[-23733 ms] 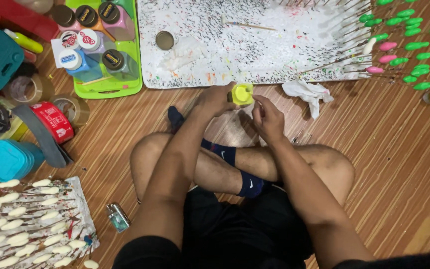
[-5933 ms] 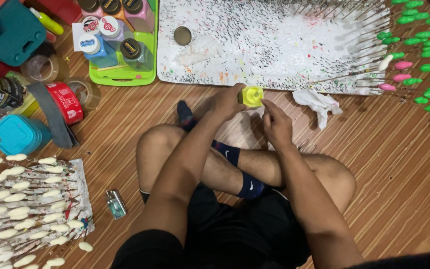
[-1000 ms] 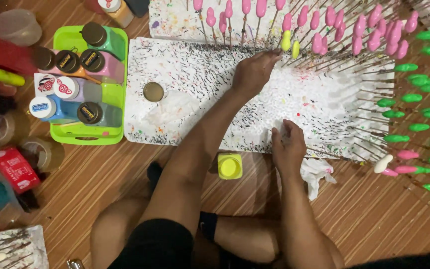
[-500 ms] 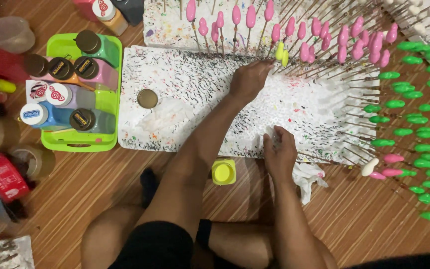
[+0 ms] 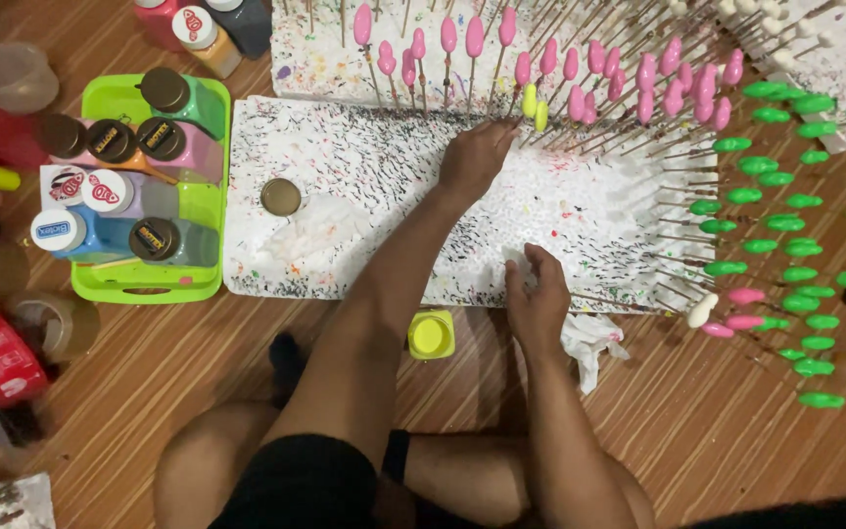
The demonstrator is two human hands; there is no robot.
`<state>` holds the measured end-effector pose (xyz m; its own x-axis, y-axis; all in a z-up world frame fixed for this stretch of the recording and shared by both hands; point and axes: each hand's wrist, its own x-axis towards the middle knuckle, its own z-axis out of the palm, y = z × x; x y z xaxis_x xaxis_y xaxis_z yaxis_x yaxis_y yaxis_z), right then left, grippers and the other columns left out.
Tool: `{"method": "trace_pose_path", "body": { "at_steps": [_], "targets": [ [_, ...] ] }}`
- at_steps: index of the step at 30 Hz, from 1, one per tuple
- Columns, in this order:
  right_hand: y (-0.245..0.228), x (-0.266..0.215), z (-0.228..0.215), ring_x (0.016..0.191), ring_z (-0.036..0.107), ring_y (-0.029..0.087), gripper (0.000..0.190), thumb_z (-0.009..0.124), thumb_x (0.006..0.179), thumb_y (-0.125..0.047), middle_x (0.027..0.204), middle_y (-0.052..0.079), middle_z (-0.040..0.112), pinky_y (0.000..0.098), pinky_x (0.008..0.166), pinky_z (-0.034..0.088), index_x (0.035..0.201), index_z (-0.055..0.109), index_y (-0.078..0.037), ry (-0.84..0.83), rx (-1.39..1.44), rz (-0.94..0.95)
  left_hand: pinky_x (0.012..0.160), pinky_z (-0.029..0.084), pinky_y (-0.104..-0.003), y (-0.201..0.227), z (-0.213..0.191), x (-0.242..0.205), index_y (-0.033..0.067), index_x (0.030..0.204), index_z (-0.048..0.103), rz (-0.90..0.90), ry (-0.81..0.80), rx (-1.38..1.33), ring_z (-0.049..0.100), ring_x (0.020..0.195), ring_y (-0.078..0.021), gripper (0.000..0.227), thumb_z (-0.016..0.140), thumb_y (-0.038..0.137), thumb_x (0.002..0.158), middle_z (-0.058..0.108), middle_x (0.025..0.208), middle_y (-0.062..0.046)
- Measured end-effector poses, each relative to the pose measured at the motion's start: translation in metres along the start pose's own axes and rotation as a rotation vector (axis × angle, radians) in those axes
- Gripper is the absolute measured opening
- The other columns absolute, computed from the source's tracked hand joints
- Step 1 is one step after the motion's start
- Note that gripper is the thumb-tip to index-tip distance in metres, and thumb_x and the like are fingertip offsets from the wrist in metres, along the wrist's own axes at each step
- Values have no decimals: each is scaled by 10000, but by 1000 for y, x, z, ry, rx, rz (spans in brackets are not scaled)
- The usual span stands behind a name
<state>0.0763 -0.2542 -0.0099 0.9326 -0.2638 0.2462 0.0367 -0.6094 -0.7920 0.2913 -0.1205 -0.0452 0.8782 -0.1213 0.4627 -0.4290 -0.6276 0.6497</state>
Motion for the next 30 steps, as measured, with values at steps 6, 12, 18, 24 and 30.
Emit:
{"method": "trace_pose_path", "body": {
  "at_steps": [6,12,18,24,30],
  "targets": [
    [-11,-3,-6,1100,700,367,360,788,901,-75,1122,167,689,415,959,583,1239,674,-29,24,46,-70,820,657,-426,11,-26,2,151,1239,704,-74,-168,47,763,986,-273,282,617,314,1026,756,1102,-71],
    [-10,-12,-15,1037,710,381,328,783,916,-147,1070,163,702,429,908,605,1221,693,-63,35,2,-85,991,572,-449,49,-104,-33,137,1347,671,-224,-311,-76,714,1138,-291,352,601,320,1054,738,1216,-115],
    [-15,-27,-24,1005,726,359,308,776,907,-134,1044,159,720,401,862,615,1198,705,-63,30,-2,-118,1023,534,-521,63,-179,-112,60,1279,699,-284,-329,-156,688,1153,-353,355,669,245,979,748,1154,-197],
    [-9,-55,-32,941,734,288,314,786,895,-163,995,89,732,373,832,602,1200,717,-132,56,-100,-220,1001,551,-505,74,-264,-169,60,1307,669,-244,-288,-152,694,1148,-364,384,690,209,954,736,1192,-207],
    [-16,-70,-43,917,736,283,305,790,891,-158,979,86,740,387,827,601,1188,725,-137,86,-179,-317,994,560,-490,76,-290,-211,82,1298,667,-299,-238,-269,680,1161,-368,412,708,306,955,725,1200,-201]
  ]
}}
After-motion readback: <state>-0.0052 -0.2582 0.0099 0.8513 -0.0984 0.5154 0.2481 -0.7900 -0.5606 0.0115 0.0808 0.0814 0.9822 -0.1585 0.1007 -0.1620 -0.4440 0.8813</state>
